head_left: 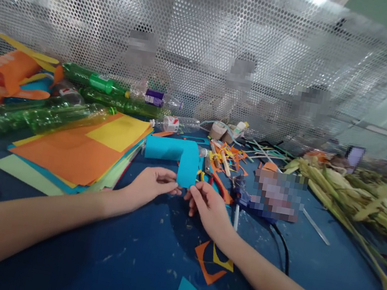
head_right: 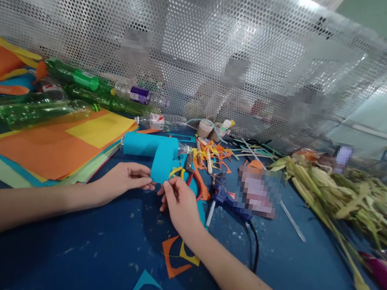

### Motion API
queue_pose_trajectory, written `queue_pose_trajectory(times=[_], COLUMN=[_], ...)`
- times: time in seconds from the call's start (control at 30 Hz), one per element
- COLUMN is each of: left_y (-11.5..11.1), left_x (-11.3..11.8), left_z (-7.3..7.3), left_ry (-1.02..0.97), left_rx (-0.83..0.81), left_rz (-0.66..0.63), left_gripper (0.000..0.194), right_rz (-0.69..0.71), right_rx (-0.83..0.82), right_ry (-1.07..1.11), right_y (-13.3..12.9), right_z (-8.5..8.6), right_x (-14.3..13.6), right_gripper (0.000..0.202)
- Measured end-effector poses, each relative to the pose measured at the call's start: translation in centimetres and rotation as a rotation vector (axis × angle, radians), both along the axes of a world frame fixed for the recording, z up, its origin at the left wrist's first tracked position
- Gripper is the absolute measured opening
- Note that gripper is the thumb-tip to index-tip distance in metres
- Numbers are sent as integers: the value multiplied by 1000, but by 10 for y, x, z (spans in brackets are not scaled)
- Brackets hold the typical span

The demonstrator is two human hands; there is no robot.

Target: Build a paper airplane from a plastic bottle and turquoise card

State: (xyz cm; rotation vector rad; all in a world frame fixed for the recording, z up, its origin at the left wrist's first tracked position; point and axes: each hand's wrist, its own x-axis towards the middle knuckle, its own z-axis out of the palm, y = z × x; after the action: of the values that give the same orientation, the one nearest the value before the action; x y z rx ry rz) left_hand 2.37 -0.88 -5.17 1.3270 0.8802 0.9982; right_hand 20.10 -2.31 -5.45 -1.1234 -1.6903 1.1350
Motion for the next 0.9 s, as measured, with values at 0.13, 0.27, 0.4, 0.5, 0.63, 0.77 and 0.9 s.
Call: queue_pose_trajectory(times=[0.13,0.27,0.4,0.5,0.63,0.77,0.9], left_y=[-1,0,1,0,-2,-2,0], left_x=[-2,-4,-4,-3,-1,2,3], left_z=[-3,-8,-11,-9,-3,0,-1], left_ry=[-16,-50,-56,-52,-57,-99,-21], left_rx=[-3,33,64,67,25,-3,73], left_rz=[5,-22,-23,-12,37,14,-18], left_gripper=[20,21,18,17,14,18,21], right_rz=[2,7,21,24,8,10,34], right_rx=[-2,-19,-30,-30,-44,-31,-11], right_ry=[10,14,14,14,37,6,-22], right_y=[1,2,3,4,4,4,4], right_z=[-2,-2,-2,-2,-1,0,0], right_x=[-1,-2,-2,-2,-3,-2,1], right_gripper=[26,26,27,27,26,24,22])
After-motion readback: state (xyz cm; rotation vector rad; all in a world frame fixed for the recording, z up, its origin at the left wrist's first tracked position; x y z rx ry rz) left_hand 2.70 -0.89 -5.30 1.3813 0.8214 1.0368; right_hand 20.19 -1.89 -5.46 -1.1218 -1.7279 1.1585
